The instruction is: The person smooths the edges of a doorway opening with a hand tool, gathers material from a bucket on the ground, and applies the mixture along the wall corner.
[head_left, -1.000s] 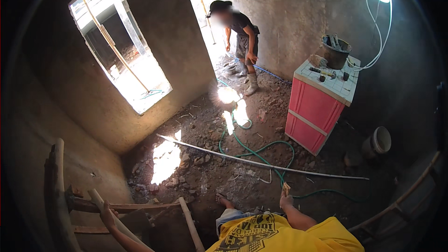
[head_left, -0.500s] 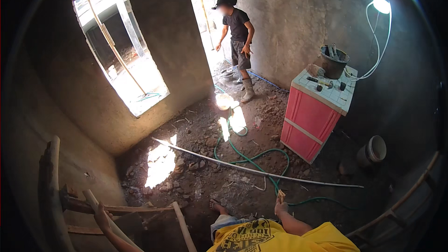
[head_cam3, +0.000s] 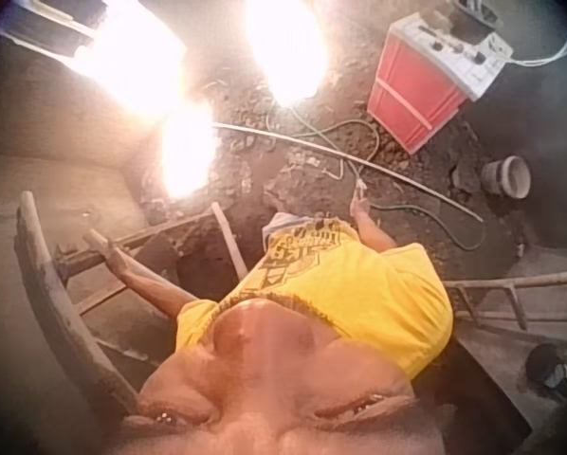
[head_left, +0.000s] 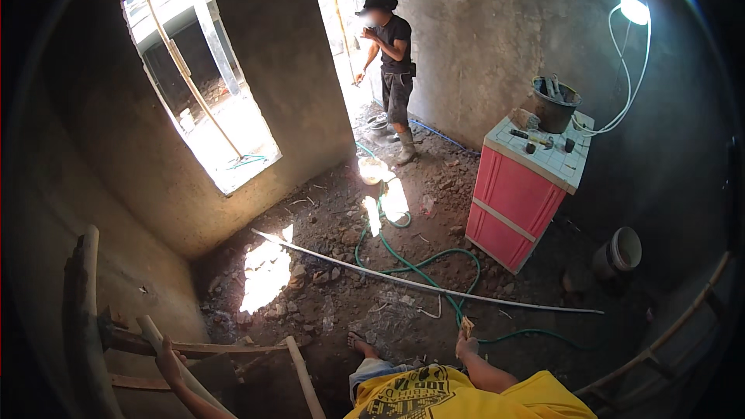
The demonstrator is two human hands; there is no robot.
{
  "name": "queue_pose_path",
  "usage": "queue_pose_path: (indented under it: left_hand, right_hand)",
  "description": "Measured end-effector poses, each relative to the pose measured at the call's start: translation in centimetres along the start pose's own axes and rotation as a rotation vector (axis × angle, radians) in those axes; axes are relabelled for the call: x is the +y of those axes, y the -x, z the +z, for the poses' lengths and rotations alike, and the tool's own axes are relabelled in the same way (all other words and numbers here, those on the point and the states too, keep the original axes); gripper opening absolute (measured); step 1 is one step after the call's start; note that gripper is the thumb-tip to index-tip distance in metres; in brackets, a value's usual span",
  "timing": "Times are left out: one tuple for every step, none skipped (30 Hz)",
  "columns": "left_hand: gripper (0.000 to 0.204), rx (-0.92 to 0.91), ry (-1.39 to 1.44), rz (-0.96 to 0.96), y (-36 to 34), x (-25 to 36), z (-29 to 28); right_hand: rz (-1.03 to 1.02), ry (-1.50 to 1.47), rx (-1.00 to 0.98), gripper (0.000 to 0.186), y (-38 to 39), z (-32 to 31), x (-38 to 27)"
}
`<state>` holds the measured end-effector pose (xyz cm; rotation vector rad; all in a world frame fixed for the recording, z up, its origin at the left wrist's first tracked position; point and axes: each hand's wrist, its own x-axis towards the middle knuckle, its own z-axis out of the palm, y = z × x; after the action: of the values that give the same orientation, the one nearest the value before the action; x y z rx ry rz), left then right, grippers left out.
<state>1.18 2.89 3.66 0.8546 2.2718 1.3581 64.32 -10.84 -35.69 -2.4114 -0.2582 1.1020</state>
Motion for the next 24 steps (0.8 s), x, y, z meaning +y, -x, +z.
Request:
queue_pose_path:
  left_hand:
    - [0.042, -0.003, 0.001, 0.002, -0.3, -0.2, 0.1]
    - [0.042, 0.001, -0.001, 0.005, -0.6, -0.6, -0.1]
    - [0.042, 0.005, -0.002, 0.009, -0.9, -0.8, -0.2]
    - [0.042, 0.006, -0.001, 0.010, -1.0, -1.0, -0.2]
    - [0.042, 0.007, 0.005, 0.003, -0.8, -0.9, -0.3]
    - [0.042, 0.009, 0.012, -0.004, -0.8, -0.8, -0.3]
    - [0.042, 0.010, 0.014, -0.004, -0.7, -0.8, -0.3]
    - [0.042, 0.014, 0.013, 0.006, -0.7, -0.9, -0.3]
    - [0.041, 0.019, 0.012, 0.016, -0.7, -0.8, -0.3]
    - [0.041, 0.021, 0.015, 0.016, -0.6, -0.7, -0.2]
    - [0.040, 0.019, 0.010, 0.010, -0.2, -0.3, 0.0]
    - [0.039, 0.018, 0.006, 0.005, 0.0, 0.0, 0.1]
    - [0.039, 0.018, 0.009, 0.006, -0.2, -0.1, 0.1]
    - [0.039, 0.000, 0.010, 0.001, -0.6, -0.4, -0.1]
    - [0.038, -0.019, 0.010, -0.004, -0.8, -0.6, -0.2]
    - [0.038, -0.018, 0.010, -0.005, -0.7, -0.6, -0.2]
    - [0.038, -0.002, 0.001, 0.003, -0.6, -0.5, -0.2]
    - [0.038, 0.011, -0.005, 0.013, -0.5, -0.4, 0.0]
    - [0.038, 0.010, -0.003, 0.014, -0.6, -0.4, 0.0]
    - [0.038, 0.004, 0.009, 0.019, -0.7, -0.6, -0.1]
    - [0.038, 0.000, 0.022, 0.024, -0.7, -0.8, -0.2]
    - [0.038, 0.001, 0.023, 0.026, -0.9, -0.9, -0.2]
    - [0.038, 0.001, 0.002, 0.021, -1.0, -0.9, -0.3]
    - [0.038, 0.002, -0.018, 0.017, -1.1, -0.9, -0.3]
  right_hand:
    - [0.001, -0.003, 0.002, 0.057, 0.1, -0.1, -0.1]
    - [0.016, -0.007, 0.000, 0.057, 0.2, -0.1, -0.2]
    - [0.030, -0.011, -0.002, 0.057, 0.3, -0.2, -0.3]
    - [0.029, -0.012, -0.003, 0.057, 0.5, -0.4, -0.6]
    - [0.034, -0.013, -0.027, 0.057, 0.7, -0.7, -0.8]
    - [0.039, -0.014, -0.053, 0.057, 1.0, -0.9, -1.0]
    - [0.036, -0.015, -0.053, 0.057, 1.4, -1.0, -1.1]
    - [0.024, -0.013, -0.012, 0.056, 1.9, -1.0, -1.3]
    - [0.011, -0.011, 0.029, 0.056, 2.1, -1.0, -1.5]
    - [0.008, -0.011, 0.028, 0.056, 1.9, -1.0, -1.4]
    - [0.050, -0.023, 0.008, 0.055, 1.6, -1.0, -1.1]
    - [0.093, -0.034, -0.012, 0.055, 1.5, -1.0, -1.1]
    - [0.090, -0.036, -0.010, 0.055, 1.3, -1.1, -1.1]
    - [0.096, -0.044, -0.039, 0.056, 1.4, -1.2, -1.3]
    - [0.103, -0.053, -0.067, 0.056, 1.6, -1.3, -1.4]
    - [0.103, -0.051, -0.068, 0.056, 2.3, -1.7, -1.8]
    - [0.090, -0.043, -0.084, 0.058, 3.3, -2.2, -2.6]
    - [0.077, -0.038, -0.097, 0.059, 3.8, -2.5, -3.0]
    - [0.076, -0.040, -0.096, 0.059, 3.8, -2.4, -3.0]
    - [0.078, -0.024, -0.067, 0.060, 3.7, -2.2, -2.9]
    - [0.078, -0.008, -0.039, 0.060, 3.6, -2.1, -2.9]
    - [0.077, -0.009, -0.039, 0.060, 3.7, -2.2, -3.0]
    - [0.099, -0.032, -0.057, 0.059, 3.8, -2.4, -3.1]
    - [0.120, -0.054, -0.076, 0.060, 3.9, -2.6, -3.2]
